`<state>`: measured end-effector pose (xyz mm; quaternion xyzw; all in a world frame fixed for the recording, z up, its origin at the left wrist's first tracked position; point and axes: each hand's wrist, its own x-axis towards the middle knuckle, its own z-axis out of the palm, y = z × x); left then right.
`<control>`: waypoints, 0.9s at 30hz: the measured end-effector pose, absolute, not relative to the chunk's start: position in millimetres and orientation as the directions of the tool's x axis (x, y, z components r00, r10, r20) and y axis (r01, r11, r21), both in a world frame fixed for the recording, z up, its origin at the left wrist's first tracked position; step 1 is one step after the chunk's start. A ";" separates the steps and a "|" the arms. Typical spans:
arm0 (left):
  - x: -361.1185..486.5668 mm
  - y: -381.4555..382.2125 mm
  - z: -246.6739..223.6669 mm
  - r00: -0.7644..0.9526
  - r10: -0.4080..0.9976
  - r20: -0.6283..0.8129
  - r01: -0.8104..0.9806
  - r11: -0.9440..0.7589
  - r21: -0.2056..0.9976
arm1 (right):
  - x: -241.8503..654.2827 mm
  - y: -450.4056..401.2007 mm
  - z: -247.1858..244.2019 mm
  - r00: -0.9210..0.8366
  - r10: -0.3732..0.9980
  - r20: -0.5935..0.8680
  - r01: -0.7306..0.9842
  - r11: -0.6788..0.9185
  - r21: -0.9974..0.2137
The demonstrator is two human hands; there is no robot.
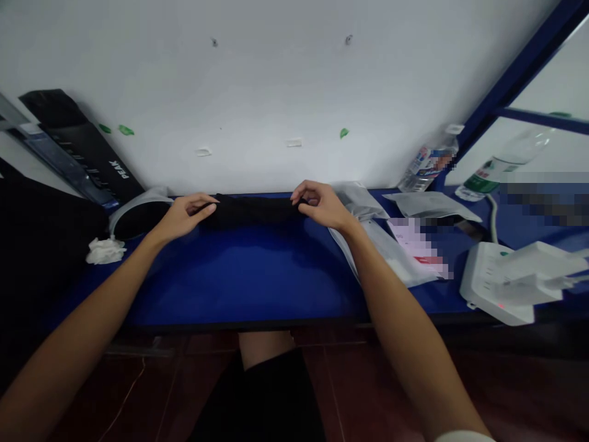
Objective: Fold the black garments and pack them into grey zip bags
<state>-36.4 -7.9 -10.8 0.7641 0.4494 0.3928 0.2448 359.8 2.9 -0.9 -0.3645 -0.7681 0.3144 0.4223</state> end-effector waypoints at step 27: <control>-40.7 1.6 -36.3 -0.147 0.971 0.190 0.910 0.057 0.411 | 342.9 15.1 -38.5 -0.230 0.881 0.414 0.859 0.384 -0.339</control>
